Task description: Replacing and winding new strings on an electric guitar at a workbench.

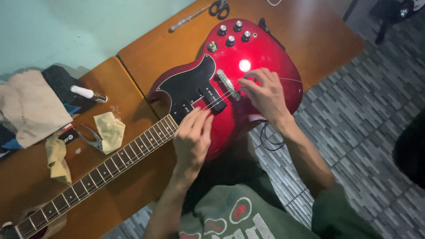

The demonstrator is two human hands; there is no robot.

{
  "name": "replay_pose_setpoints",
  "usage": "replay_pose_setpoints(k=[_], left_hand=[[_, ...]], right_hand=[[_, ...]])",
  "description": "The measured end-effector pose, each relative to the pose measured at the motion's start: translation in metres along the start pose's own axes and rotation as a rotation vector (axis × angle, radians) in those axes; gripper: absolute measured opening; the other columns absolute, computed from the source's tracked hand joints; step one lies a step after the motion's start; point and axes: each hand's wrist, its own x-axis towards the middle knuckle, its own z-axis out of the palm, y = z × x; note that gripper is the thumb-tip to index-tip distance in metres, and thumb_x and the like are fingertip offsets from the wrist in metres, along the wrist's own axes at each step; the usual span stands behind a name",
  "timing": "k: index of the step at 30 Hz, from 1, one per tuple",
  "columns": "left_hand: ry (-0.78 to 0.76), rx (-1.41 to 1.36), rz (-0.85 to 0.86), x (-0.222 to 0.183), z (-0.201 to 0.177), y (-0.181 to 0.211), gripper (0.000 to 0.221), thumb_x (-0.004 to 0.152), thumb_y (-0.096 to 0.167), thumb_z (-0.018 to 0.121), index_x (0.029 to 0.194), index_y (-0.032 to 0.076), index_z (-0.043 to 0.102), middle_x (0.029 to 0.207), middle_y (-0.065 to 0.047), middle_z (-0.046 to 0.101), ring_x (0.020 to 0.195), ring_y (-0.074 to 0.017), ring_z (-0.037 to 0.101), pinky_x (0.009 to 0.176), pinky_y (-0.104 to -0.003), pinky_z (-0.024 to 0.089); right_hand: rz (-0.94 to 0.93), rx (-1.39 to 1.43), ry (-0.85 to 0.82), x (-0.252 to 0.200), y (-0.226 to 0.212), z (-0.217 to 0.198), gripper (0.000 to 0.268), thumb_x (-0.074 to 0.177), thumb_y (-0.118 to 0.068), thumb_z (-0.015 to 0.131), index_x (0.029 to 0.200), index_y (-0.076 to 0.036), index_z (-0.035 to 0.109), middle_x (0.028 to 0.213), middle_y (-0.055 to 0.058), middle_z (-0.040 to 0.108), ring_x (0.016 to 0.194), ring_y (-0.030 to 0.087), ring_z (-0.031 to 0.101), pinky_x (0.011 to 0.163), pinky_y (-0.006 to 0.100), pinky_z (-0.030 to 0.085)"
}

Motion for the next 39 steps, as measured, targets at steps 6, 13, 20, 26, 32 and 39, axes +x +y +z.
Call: replay_pose_setpoints(k=[6, 13, 20, 26, 32, 39], left_hand=[[-0.102, -0.297, 0.189, 0.073, 0.058, 0.011, 0.032, 0.09, 0.008, 0.077, 0.122, 0.011, 0.072, 0.096, -0.008, 0.075, 0.096, -0.0247, 0.071, 0.09, -0.041, 0.058], [-0.349, -0.269, 0.186, 0.088, 0.093, 0.013, 0.055, 0.091, 0.012, 0.069, 0.142, 0.021, 0.053, 0.098, -0.006, 0.07, 0.098, -0.0259, 0.071, 0.093, -0.046, 0.047], [-0.464, -0.458, 0.21, 0.112, 0.1, 0.017, 0.026, 0.103, 0.036, 0.057, 0.124, 0.021, 0.062, 0.095, -0.004, 0.076, 0.094, -0.0271, 0.075, 0.09, -0.043, 0.05], [-0.603, -0.88, 0.042, 0.151, -0.012, 0.05, 0.029, 0.103, 0.025, 0.055, 0.083, 0.013, 0.072, 0.064, -0.007, 0.066, 0.065, -0.0094, 0.056, 0.067, -0.031, 0.053], [-0.437, -1.281, -0.268, 0.154, -0.077, 0.025, 0.045, 0.103, 0.051, 0.047, 0.079, 0.016, 0.06, 0.059, 0.002, 0.05, 0.055, -0.0064, 0.051, 0.053, -0.02, 0.044], [-0.179, -1.951, -0.3, 0.119, -0.178, -0.029, 0.05, 0.094, 0.057, 0.043, 0.071, 0.012, 0.045, 0.067, 0.0, 0.038, 0.06, -0.0117, 0.049, 0.058, -0.026, 0.059]], right_hand=[[-0.148, -0.014, -0.149, 0.001, 0.026, 0.041, 0.009, 0.092, -0.021, 0.073, 0.086, -0.019, 0.066, 0.088, -0.002, 0.062, 0.081, 0.021, 0.058, 0.068, 0.033, 0.04], [-0.011, -0.122, -0.64, 0.015, 0.034, -0.002, 0.014, 0.09, -0.029, 0.064, 0.09, -0.016, 0.058, 0.071, 0.003, 0.068, 0.08, 0.029, 0.071, 0.072, 0.044, 0.046], [0.255, 0.273, -0.825, 0.063, 0.027, -0.073, 0.012, 0.093, -0.02, 0.063, 0.086, -0.011, 0.06, 0.07, 0.01, 0.07, 0.079, 0.039, 0.071, 0.069, 0.053, 0.052], [0.599, 1.407, -0.944, 0.066, 0.048, -0.078, 0.058, 0.1, -0.037, 0.038, 0.141, 0.0, 0.055, 0.124, 0.024, 0.07, 0.048, 0.031, 0.072, 0.025, 0.031, 0.052], [0.515, 1.096, -0.771, 0.048, 0.034, -0.036, 0.035, 0.1, -0.02, 0.059, 0.126, 0.004, 0.061, 0.12, 0.018, 0.063, 0.085, 0.027, 0.071, 0.06, 0.034, 0.061], [0.032, 0.644, -0.643, 0.053, 0.003, -0.013, 0.026, 0.095, -0.032, 0.073, 0.09, -0.008, 0.063, 0.086, 0.002, 0.06, 0.073, 0.017, 0.054, 0.065, 0.03, 0.044]])
